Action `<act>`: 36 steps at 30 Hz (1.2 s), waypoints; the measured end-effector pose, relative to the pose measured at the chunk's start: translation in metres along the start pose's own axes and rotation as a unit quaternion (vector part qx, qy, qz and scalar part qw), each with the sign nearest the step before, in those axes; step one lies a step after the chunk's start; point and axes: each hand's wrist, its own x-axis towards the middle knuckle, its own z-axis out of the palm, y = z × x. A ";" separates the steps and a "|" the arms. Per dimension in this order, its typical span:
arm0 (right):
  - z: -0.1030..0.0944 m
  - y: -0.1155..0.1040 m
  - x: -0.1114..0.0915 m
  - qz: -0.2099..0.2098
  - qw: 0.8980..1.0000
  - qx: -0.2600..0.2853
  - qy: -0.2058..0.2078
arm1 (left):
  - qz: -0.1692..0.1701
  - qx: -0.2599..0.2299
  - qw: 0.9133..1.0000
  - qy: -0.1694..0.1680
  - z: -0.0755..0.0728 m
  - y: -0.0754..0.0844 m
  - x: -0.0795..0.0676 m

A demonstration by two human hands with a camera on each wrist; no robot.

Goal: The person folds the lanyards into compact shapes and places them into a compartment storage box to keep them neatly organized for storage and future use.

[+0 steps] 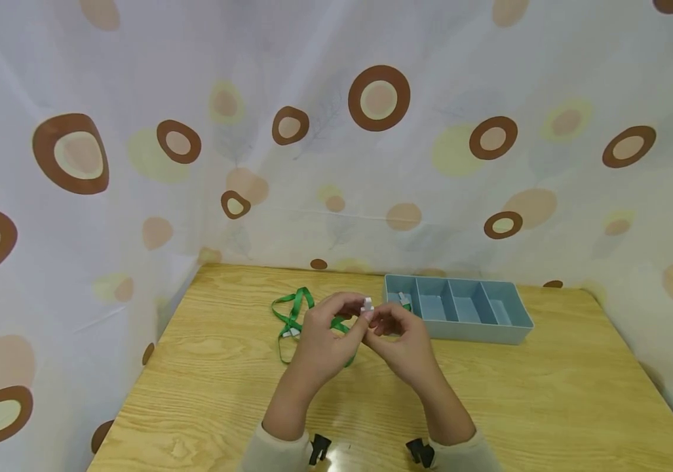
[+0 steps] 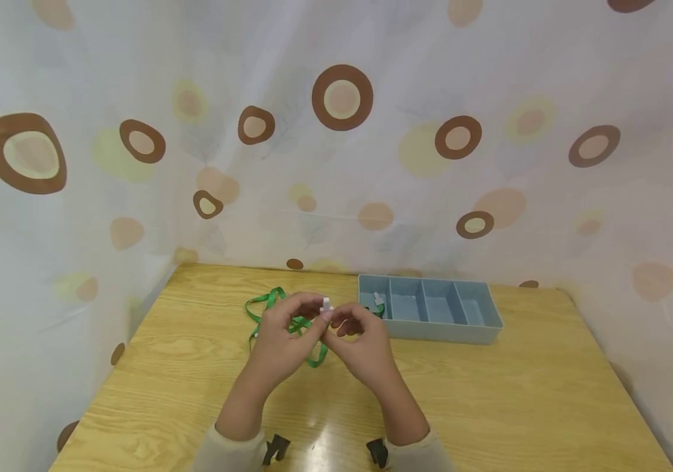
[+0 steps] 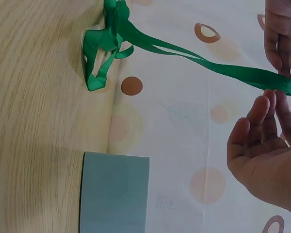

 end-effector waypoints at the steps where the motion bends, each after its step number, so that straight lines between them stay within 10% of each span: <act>1: 0.000 0.001 0.000 -0.008 1.000 -0.005 -0.002 | 0.000 -0.001 1.000 0.000 0.000 0.000 0.000; 18: 0.000 0.008 -0.004 -0.121 0.990 0.066 -0.007 | -0.004 0.039 0.999 0.010 0.000 -0.001 -0.001; 36: -0.005 0.014 -0.001 -0.104 0.983 0.135 -0.072 | 0.046 0.056 0.996 0.047 0.001 -0.003 0.000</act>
